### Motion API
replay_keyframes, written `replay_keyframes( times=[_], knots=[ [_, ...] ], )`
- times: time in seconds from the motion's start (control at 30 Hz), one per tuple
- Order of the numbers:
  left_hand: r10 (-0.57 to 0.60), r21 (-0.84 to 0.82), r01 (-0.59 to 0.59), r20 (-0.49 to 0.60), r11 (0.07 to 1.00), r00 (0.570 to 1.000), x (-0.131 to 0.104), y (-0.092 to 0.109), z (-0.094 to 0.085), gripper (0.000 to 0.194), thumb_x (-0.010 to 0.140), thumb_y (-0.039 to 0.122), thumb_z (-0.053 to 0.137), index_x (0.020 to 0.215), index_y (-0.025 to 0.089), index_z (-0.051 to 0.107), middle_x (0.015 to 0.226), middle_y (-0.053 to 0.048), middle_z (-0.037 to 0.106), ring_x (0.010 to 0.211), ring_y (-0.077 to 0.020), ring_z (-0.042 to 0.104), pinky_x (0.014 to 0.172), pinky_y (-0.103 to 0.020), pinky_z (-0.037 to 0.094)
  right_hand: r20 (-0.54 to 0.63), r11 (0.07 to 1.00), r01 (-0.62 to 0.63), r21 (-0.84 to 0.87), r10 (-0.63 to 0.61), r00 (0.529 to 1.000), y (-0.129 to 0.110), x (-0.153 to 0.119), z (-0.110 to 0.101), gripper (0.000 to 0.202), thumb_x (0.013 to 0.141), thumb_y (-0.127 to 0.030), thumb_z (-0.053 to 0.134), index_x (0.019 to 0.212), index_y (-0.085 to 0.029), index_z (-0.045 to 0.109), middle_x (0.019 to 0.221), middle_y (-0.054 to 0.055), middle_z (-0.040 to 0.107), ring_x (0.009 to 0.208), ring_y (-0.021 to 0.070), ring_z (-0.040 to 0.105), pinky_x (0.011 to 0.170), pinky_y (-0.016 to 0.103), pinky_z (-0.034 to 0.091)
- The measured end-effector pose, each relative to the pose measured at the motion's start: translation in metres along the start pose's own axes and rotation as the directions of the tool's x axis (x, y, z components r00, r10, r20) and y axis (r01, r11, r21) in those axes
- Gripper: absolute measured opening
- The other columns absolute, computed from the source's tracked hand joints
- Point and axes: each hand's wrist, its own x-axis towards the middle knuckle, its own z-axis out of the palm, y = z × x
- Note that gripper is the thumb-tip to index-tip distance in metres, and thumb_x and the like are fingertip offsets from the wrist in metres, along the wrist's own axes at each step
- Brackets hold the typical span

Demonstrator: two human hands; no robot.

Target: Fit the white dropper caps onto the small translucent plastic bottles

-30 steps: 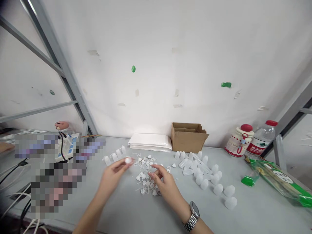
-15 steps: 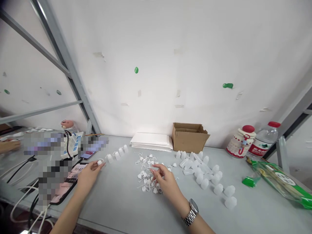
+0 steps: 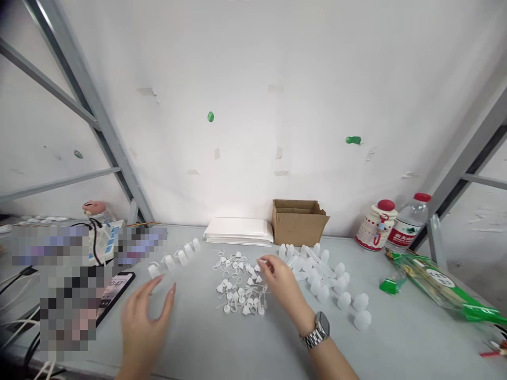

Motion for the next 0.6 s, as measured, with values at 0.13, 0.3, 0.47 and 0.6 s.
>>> replay_keyframes(
  times=[0.13,0.3,0.47,0.6],
  knots=[
    [0.094,-0.175,-0.008,0.491,0.984,0.866,0.010,0.029,0.012,0.027,0.081,0.038,0.044,0.100,0.024,0.057,0.099,-0.006,0.057,0.090,-0.0205,0.054,0.078,-0.035,0.045,-0.054,0.846,-0.011,-0.533,-0.021,0.998,0.024,0.003,-0.021,0.020,0.075,-0.006,0.044,0.080,-0.012,0.062,0.087,0.012,0.060,0.085,0.0242,0.054,0.072,0.033,0.039],
    [0.382,-0.426,-0.007,0.805,0.905,0.454,0.059,0.051,0.055,0.021,0.075,0.038,0.054,0.086,0.022,0.062,0.089,-0.003,0.059,0.085,-0.0176,0.055,0.076,-0.028,0.044,0.045,0.550,0.045,-0.834,-0.014,0.999,0.032,-0.007,-0.027,0.025,0.070,0.001,0.042,0.079,-0.011,0.063,0.083,0.013,0.060,0.081,0.0267,0.054,0.066,0.034,0.035],
    [0.389,-0.467,0.026,0.764,0.884,0.514,0.064,0.056,0.100,0.031,0.078,0.040,0.048,0.095,0.017,0.060,0.083,-0.005,0.059,0.075,-0.0163,0.053,0.069,-0.027,0.042,0.045,0.512,0.063,-0.857,-0.048,0.998,0.038,-0.009,-0.021,0.030,0.071,0.005,0.039,0.080,-0.010,0.062,0.081,0.014,0.061,0.077,0.0264,0.055,0.063,0.034,0.034],
    [0.451,-0.490,-0.039,0.763,0.871,0.463,0.047,0.053,0.101,0.025,0.074,0.042,0.055,0.079,0.019,0.064,0.077,-0.004,0.058,0.078,-0.0182,0.052,0.073,-0.029,0.040,0.057,0.520,0.092,-0.849,-0.083,0.995,0.045,-0.007,-0.015,0.031,0.070,0.008,0.039,0.078,-0.012,0.061,0.081,0.013,0.061,0.075,0.0245,0.056,0.063,0.033,0.033]
  ],
)
